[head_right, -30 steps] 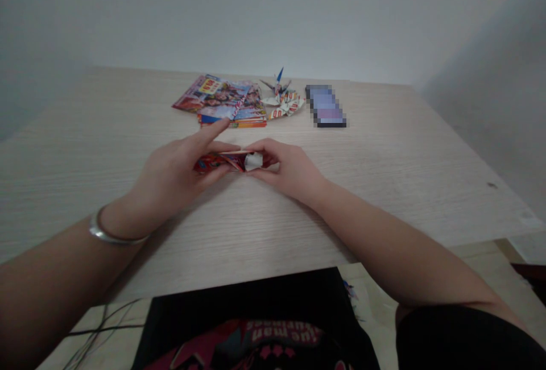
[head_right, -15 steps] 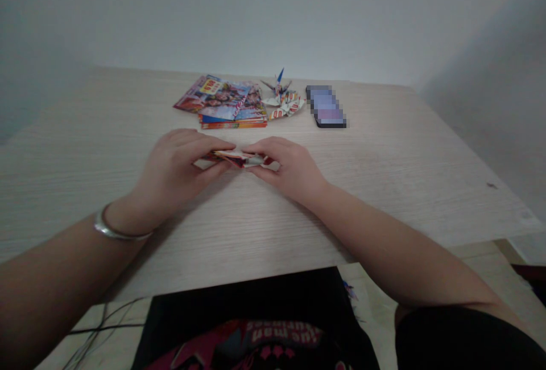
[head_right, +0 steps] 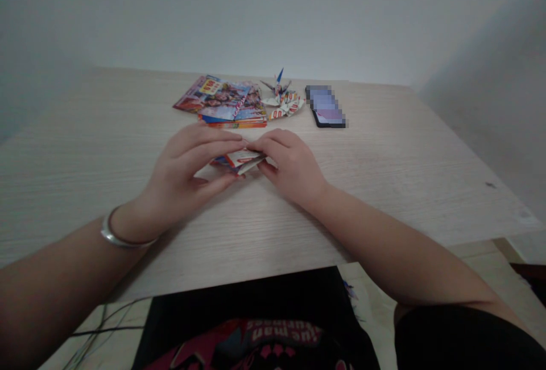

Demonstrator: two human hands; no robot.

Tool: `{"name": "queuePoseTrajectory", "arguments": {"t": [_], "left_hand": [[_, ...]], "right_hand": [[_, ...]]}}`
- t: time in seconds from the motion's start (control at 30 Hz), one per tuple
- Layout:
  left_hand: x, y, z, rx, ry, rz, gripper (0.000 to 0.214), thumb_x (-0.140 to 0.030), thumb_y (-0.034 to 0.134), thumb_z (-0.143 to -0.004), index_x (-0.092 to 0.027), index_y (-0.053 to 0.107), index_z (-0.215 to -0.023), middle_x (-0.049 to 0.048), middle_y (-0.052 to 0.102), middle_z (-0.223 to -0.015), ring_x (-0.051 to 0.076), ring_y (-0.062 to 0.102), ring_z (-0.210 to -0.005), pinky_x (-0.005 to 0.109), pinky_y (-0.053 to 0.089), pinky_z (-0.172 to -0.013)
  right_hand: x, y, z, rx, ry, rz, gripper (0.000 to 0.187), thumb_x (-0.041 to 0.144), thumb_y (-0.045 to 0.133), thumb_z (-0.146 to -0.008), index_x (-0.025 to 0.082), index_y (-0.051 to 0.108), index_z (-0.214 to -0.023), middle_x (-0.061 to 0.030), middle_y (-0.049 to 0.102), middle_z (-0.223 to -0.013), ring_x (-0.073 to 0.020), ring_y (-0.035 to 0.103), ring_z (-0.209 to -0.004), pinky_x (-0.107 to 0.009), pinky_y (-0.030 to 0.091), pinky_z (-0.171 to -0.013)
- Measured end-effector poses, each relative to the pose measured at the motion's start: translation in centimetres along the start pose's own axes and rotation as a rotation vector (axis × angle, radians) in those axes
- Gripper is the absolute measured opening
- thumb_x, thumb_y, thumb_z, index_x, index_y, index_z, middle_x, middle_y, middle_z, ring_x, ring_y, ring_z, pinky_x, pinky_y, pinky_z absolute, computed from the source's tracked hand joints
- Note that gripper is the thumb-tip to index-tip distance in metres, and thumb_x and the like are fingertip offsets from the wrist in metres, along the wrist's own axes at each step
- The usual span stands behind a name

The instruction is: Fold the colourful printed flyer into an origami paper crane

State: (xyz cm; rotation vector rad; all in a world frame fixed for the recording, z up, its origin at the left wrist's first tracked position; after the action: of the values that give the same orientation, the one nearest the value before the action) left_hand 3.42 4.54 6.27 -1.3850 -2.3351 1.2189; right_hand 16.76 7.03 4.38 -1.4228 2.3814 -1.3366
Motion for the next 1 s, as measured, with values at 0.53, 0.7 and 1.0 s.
{"name": "queuePoseTrajectory", "arguments": {"t": [0.53, 0.7, 1.0], "left_hand": [[1.9, 0.5, 0.9, -0.037, -0.238, 0.210, 0.021, -0.023, 0.061, -0.093, -0.023, 0.070, -0.112, 0.0028, 0.077, -0.112, 0.017, 0.073, -0.100, 0.030, 0.059, -0.089], [2.0, 0.6, 1.1, -0.017, -0.212, 0.211, 0.023, -0.031, 0.062, -0.095, -0.024, 0.073, -0.113, 0.0019, 0.078, -0.111, 0.017, 0.074, -0.099, 0.029, 0.060, -0.089], [2.4, 0.9, 1.5, 0.010, -0.245, 0.170, 0.022, -0.036, 0.058, -0.097, -0.028, 0.076, -0.108, -0.0010, 0.080, -0.104, 0.016, 0.076, -0.092, 0.028, 0.061, -0.082]], "right_hand": [[-0.5, -1.2, -0.3, -0.059, 0.010, -0.126, 0.012, 0.038, 0.068, -0.089, 0.031, 0.075, -0.096, -0.0007, 0.077, -0.094, -0.0237, 0.067, -0.104, -0.045, 0.049, -0.098], [0.4, -1.3, -0.2, -0.082, -0.044, -0.161, 0.011, 0.036, 0.070, -0.088, 0.032, 0.077, -0.095, 0.0002, 0.078, -0.091, -0.0217, 0.068, -0.095, -0.042, 0.050, -0.093], [0.0, -1.3, 0.0, -0.109, 0.058, -0.177, 0.010, 0.033, 0.072, -0.086, 0.030, 0.078, -0.093, -0.0010, 0.077, -0.087, -0.0227, 0.068, -0.093, -0.042, 0.052, -0.089]]}}
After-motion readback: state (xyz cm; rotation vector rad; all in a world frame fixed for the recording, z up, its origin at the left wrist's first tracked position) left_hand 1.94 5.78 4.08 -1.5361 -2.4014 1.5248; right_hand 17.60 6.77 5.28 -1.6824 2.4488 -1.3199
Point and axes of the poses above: each hand's wrist, its own z-axis away from the middle knuckle, its own y-axis out of the palm, x = y × z, the point moved 9 cm from there along -z, towards the middle knuckle
